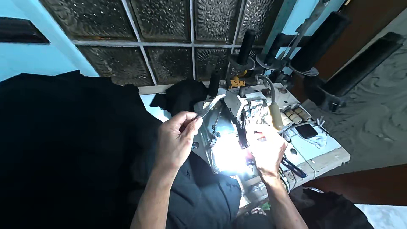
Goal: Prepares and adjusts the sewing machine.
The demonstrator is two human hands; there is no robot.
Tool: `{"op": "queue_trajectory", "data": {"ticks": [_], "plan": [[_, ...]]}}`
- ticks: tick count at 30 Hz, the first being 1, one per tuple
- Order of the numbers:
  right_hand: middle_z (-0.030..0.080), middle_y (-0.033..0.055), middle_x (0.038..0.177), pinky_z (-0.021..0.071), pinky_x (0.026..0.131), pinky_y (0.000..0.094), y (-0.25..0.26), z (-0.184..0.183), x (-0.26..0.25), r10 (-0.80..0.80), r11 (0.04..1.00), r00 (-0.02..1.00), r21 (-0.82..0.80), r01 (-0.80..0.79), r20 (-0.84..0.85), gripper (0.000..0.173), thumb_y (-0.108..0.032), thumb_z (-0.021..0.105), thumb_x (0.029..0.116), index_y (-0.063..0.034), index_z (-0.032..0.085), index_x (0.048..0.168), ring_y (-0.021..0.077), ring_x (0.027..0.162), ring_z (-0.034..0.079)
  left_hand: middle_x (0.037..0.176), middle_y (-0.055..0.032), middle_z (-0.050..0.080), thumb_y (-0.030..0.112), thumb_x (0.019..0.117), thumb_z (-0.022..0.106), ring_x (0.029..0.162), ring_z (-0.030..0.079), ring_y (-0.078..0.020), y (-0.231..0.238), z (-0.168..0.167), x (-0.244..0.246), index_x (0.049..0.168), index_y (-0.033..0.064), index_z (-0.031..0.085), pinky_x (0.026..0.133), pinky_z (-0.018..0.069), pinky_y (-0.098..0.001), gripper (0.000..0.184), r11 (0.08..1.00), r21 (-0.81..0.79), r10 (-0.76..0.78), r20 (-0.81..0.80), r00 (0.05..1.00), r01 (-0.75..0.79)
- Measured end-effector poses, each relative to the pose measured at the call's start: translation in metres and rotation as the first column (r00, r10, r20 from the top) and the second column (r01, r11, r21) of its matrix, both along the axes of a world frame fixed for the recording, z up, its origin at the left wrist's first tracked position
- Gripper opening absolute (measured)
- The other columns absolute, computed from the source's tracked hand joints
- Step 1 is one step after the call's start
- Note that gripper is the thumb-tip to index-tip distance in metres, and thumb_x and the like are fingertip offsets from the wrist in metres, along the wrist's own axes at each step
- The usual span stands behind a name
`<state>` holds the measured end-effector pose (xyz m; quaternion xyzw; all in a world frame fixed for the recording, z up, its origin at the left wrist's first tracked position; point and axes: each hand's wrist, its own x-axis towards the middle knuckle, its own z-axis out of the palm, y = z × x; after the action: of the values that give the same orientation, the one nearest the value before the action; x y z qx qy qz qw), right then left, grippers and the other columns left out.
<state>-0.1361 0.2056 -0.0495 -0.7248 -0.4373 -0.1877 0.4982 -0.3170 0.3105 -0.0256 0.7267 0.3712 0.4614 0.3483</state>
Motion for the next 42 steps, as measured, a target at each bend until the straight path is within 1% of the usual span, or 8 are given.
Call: {"op": "queue_trajectory", "data": {"ticks": [5, 12, 14, 18, 25, 33, 37, 42], "plan": [[0.072, 0.0052, 0.074, 0.0533, 0.067, 0.0152, -0.006, -0.006, 0.005, 0.136, 0.987, 0.985, 0.098, -0.126, -0.106, 0.012, -0.011, 0.076, 0.0790, -0.0012, 0.078, 0.086, 0.0015, 0.067, 0.066, 0.077, 0.0070, 0.065, 0.019, 0.1002, 0.063, 0.063, 0.057, 0.0047, 0.001, -0.003, 0.000, 0.103, 0.0082, 0.071, 0.057, 0.0470, -0.0127, 0.013, 1.000, 0.014, 0.006, -0.022, 1.000, -0.005], [0.073, 0.0081, 0.077, 0.0533, 0.074, 0.0121, -0.012, -0.011, 0.005, 0.161, 0.975, 0.984, 0.163, -0.148, -0.072, 0.013, -0.005, 0.073, 0.0726, 0.0026, 0.075, 0.083, 0.0008, 0.074, 0.068, 0.075, 0.0076, 0.062, 0.013, 0.0981, 0.064, 0.059, 0.052, 0.0072, -0.001, -0.002, 0.001, 0.103, 0.0053, 0.071, 0.054, 0.0414, -0.0099, 0.011, 1.000, 0.027, 0.001, -0.013, 1.000, 0.000], [0.071, 0.0081, 0.076, 0.0531, 0.072, 0.0120, -0.009, -0.012, 0.006, 0.133, 0.979, 0.988, 0.166, -0.119, -0.077, 0.012, -0.004, 0.073, 0.0734, 0.0029, 0.073, 0.083, 0.0007, 0.072, 0.066, 0.075, 0.0076, 0.062, 0.013, 0.0977, 0.064, 0.060, 0.053, 0.0076, 0.000, -0.003, 0.000, 0.103, 0.0050, 0.070, 0.055, 0.0422, -0.0096, 0.012, 0.999, 0.037, 0.000, -0.010, 1.000, 0.001], [0.074, 0.0109, 0.082, 0.0561, 0.067, 0.0190, -0.003, -0.012, 0.004, 0.088, 0.990, 0.993, 0.113, -0.079, -0.074, 0.020, -0.005, 0.073, 0.0818, 0.0007, 0.077, 0.100, 0.0081, 0.069, 0.069, 0.076, 0.0076, 0.063, 0.013, 0.0974, 0.064, 0.061, 0.053, 0.0077, 0.000, -0.004, 0.000, 0.104, 0.0049, 0.070, 0.056, 0.0428, -0.0093, 0.012, 0.999, 0.041, 0.008, -0.014, 1.000, -0.007], [0.069, 0.0073, 0.073, 0.0494, 0.057, 0.0319, 0.008, -0.005, -0.005, -0.069, 0.997, 0.996, -0.020, 0.068, -0.053, 0.027, -0.026, 0.079, 0.0807, -0.0061, 0.078, 0.100, 0.0132, 0.056, 0.059, 0.076, 0.0076, 0.062, 0.014, 0.0981, 0.064, 0.060, 0.051, 0.0078, -0.001, -0.004, 0.001, 0.104, 0.0053, 0.071, 0.055, 0.0413, -0.0103, 0.013, 0.999, 0.031, 0.017, -0.037, 0.999, -0.016], [0.073, 0.0095, 0.074, 0.0529, 0.063, 0.0234, 0.007, -0.013, 0.000, -0.035, 0.997, 0.999, 0.074, 0.036, -0.018, 0.013, -0.012, 0.076, 0.0824, -0.0031, 0.079, 0.092, 0.0110, 0.063, 0.066, 0.074, 0.0092, 0.062, 0.014, 0.0962, 0.065, 0.060, 0.053, 0.0092, -0.003, 0.001, -0.002, 0.099, 0.0066, 0.071, 0.056, 0.0431, -0.0086, 0.010, 0.994, 0.085, -0.061, -0.023, 0.998, 0.063], [0.073, 0.0097, 0.077, 0.0533, 0.063, 0.0225, 0.006, -0.015, -0.003, -0.006, 0.995, 0.999, 0.103, 0.011, -0.048, 0.017, -0.010, 0.076, 0.0815, -0.0013, 0.078, 0.096, 0.0100, 0.065, 0.067, 0.080, 0.0064, 0.066, 0.012, 0.0931, 0.066, 0.069, 0.058, 0.0091, -0.006, 0.003, -0.003, 0.096, 0.0055, 0.073, 0.063, 0.0476, -0.0064, 0.010, 0.962, 0.205, -0.167, -0.074, 0.983, 0.179], [0.073, 0.0075, 0.082, 0.0550, 0.068, 0.0180, 0.003, -0.021, -0.002, 0.097, 0.976, 0.990, 0.202, -0.076, -0.100, 0.022, -0.008, 0.076, 0.0769, 0.0008, 0.075, 0.097, 0.0043, 0.070, 0.067, 0.080, 0.0056, 0.065, 0.014, 0.0940, 0.067, 0.067, 0.055, 0.0094, -0.004, 0.000, -0.003, 0.097, 0.0061, 0.073, 0.062, 0.0446, -0.0068, 0.011, 0.965, 0.215, -0.115, -0.155, 0.981, 0.147]]}}
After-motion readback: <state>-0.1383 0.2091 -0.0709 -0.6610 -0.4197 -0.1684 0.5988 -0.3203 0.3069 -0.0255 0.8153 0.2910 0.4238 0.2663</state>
